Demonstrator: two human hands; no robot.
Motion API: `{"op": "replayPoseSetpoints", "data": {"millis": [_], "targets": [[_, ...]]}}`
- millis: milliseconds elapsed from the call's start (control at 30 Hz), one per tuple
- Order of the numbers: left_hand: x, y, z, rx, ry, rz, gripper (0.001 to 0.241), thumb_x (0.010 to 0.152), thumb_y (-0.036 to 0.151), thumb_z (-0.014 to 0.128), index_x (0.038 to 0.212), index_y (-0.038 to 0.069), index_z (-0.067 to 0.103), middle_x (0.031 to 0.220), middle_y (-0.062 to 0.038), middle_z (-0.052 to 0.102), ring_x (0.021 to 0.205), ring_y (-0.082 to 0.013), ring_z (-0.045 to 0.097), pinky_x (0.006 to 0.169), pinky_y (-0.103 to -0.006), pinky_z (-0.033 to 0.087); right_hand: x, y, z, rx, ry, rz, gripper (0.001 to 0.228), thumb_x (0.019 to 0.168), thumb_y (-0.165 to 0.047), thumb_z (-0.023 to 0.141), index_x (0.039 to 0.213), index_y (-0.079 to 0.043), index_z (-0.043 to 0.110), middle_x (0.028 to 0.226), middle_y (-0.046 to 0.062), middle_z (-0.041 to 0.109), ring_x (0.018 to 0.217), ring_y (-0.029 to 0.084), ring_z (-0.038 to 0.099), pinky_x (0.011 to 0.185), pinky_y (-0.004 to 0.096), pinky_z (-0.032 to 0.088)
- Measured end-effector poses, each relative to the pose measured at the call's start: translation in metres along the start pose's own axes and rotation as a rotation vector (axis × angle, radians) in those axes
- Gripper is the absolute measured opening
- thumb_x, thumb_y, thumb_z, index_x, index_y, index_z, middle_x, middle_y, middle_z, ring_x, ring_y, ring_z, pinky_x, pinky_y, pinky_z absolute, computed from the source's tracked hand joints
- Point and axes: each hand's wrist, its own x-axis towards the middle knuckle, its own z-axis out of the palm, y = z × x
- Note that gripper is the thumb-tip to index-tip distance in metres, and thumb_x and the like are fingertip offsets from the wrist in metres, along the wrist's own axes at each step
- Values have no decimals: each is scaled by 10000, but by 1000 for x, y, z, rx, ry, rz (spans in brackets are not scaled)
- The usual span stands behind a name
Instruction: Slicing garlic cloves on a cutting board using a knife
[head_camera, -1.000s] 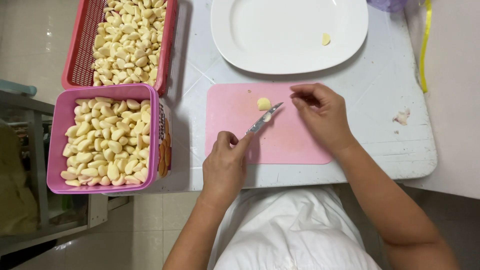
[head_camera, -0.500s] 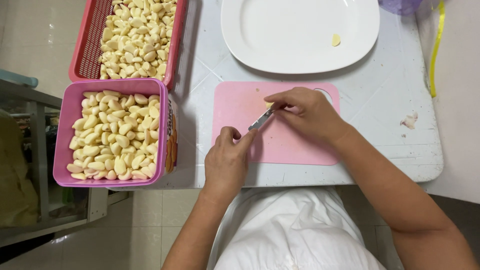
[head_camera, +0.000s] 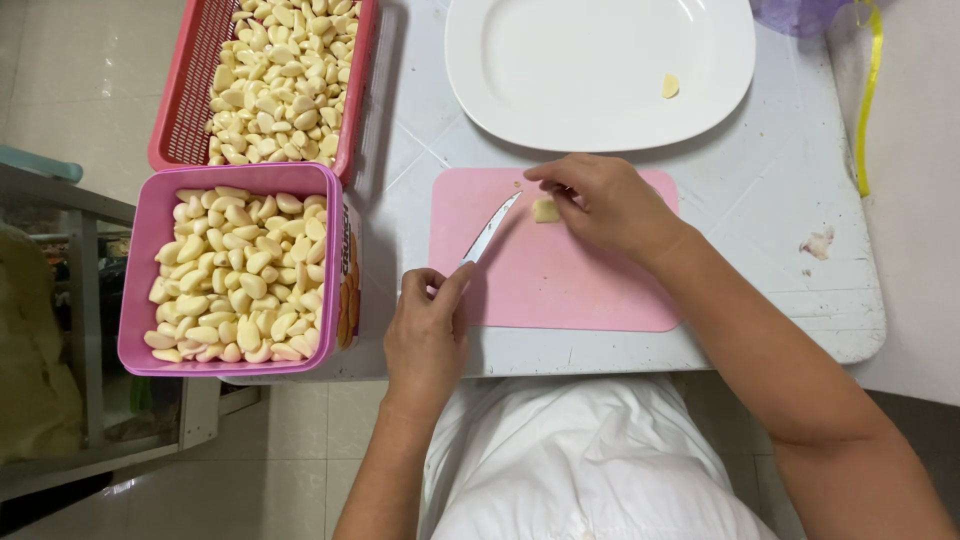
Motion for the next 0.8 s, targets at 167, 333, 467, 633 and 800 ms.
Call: {"op": "replayPoseSetpoints", "data": {"millis": [167,333,467,633,800], "targets": [[0,-10,-1,-43,17,-52,460,928,-14,688,1328,212,720,1068,-87,550,833,-291,734,615,-447,620,10,-15,-10,-53,-189,64,438,861,143,691,1268,-13,734,1007,201,803,972,385,782,885,457,643],[1,-16,0,-114,39,-87,419,958,-13,668,1329,177,716,1086,-107,559,852,-319,739,654,-475,627,11,-22,-19,-61,-220,117,466,875,64,718,1321,-68,724,1061,164,814,1020,322,788,900,407,642],[4,-21,5,-149,43,-92,419,960,5,671,1340,176,715,1103,-113,564,874,-325,737,673,-485,627,7,-17,-19,20,-235,114,482,890,118,642,1354,-4,690,1092,224,798,1051,380,774,931,463,633],[10,-28,16,-250,203,-43,464,881,14,745,1315,178,753,1116,-150,596,908,-399,731,737,-487,611,-7,-12,-12,-7,-116,-35,537,939,39,651,1464,-61,604,1081,258,781,1041,468,740,917,593,597],[12,-27,23,-372,220,10,413,1008,-19,662,1389,138,696,1166,-127,536,1069,-258,617,901,-372,568,-17,22,4,-115,-77,36,406,1028,-137,612,1424,-220,648,1195,30,754,957,272,727,715,417,542]]}}
